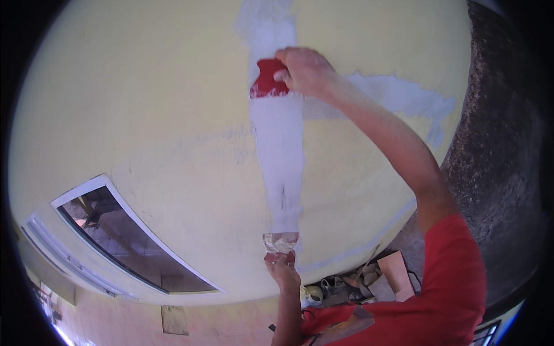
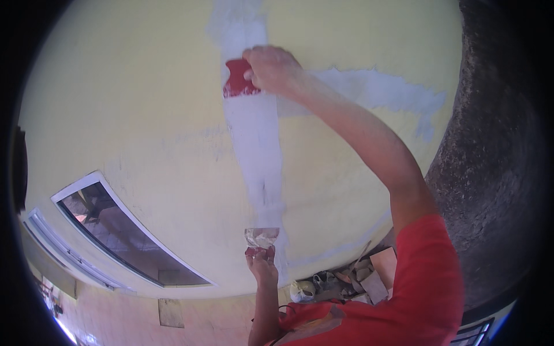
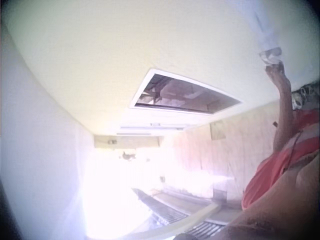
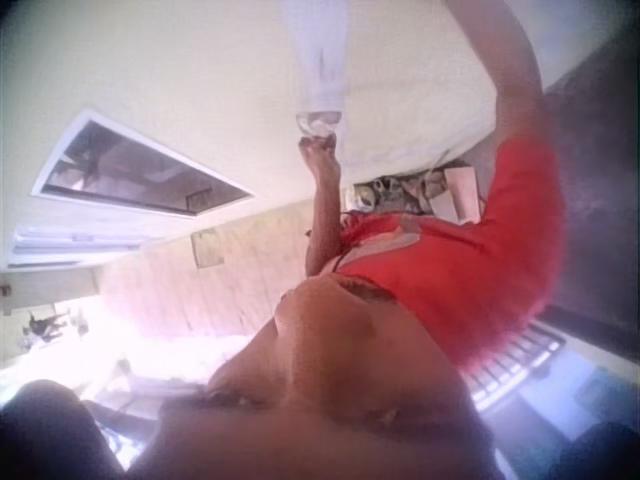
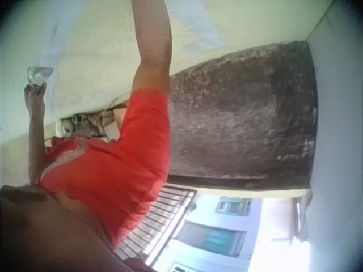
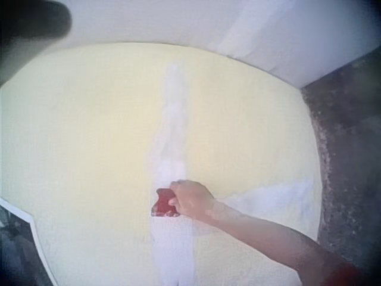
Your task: The person scoops white plaster from a bucket using a trowel and applies it to a yellow wall with a putty knife. They repeatedly smooth the plaster along vertical seams and around window frames, occasionally walking to reposition and reload the tools.
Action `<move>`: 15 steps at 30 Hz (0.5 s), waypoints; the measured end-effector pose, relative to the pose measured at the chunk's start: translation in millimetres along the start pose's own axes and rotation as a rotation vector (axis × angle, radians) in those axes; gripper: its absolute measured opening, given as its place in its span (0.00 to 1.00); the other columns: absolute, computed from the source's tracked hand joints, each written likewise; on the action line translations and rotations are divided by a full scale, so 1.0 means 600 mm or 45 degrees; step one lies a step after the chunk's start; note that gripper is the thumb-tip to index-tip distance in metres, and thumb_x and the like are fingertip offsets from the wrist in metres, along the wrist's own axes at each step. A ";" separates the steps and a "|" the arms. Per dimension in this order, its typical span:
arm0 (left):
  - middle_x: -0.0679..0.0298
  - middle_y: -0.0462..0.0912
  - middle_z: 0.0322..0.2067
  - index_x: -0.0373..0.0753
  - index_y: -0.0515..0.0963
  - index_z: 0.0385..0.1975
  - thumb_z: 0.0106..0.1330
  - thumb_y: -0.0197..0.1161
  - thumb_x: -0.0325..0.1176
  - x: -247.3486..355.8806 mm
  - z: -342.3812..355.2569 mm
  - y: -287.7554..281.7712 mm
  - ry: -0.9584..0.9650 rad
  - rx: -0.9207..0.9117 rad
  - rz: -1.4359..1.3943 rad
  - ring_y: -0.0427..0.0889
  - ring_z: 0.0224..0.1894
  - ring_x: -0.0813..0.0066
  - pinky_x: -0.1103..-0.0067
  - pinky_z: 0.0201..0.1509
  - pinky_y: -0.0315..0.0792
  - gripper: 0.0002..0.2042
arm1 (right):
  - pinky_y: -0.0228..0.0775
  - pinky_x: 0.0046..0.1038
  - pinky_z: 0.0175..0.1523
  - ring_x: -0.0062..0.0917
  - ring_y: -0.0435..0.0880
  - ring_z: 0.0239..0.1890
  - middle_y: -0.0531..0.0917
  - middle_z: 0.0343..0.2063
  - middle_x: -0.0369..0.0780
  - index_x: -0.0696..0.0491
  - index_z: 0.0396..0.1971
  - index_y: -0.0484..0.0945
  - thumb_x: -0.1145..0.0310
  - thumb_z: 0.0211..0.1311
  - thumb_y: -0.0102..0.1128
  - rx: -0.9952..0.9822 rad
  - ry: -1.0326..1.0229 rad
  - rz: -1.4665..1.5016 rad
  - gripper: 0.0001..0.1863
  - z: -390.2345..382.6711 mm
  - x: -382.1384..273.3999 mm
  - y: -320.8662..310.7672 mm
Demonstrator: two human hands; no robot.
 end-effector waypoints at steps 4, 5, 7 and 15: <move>0.54 0.73 0.53 0.37 0.63 0.60 0.66 0.49 0.13 0.015 -0.013 0.021 0.013 -0.039 -0.058 0.80 0.51 0.62 0.65 0.56 0.83 0.23 | 0.76 0.43 0.49 0.48 0.85 0.40 0.86 0.34 0.50 0.57 0.43 0.81 0.60 0.61 0.71 0.150 -0.048 -0.072 0.18 0.147 0.042 -0.073; 0.54 0.73 0.53 0.37 0.63 0.60 0.66 0.49 0.13 0.015 -0.018 0.029 0.011 -0.057 -0.068 0.80 0.52 0.62 0.64 0.57 0.83 0.23 | 0.76 0.43 0.50 0.47 0.84 0.42 0.86 0.36 0.50 0.57 0.43 0.81 0.59 0.59 0.72 0.185 -0.060 -0.130 0.19 0.183 0.059 -0.095; 0.54 0.72 0.54 0.37 0.63 0.60 0.66 0.48 0.13 0.012 -0.028 0.039 -0.009 -0.113 -0.087 0.80 0.53 0.60 0.63 0.58 0.83 0.23 | 0.76 0.43 0.53 0.47 0.84 0.46 0.86 0.39 0.50 0.57 0.45 0.82 0.58 0.56 0.72 0.252 -0.078 -0.273 0.22 0.249 0.096 -0.152; 0.56 0.73 0.54 0.40 0.65 0.61 0.66 0.49 0.13 0.026 -0.037 0.038 0.070 -0.093 -0.052 0.79 0.53 0.62 0.63 0.58 0.81 0.23 | 0.76 0.42 0.57 0.47 0.84 0.50 0.86 0.44 0.52 0.56 0.47 0.85 0.57 0.52 0.74 0.524 -0.163 -0.368 0.24 0.335 0.135 -0.351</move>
Point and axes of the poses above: each hand's wrist, its own z-axis towards the middle knuckle, its own y-axis out of the palm, x = y × z, the point moved 3 cm from there along z, towards the middle knuckle
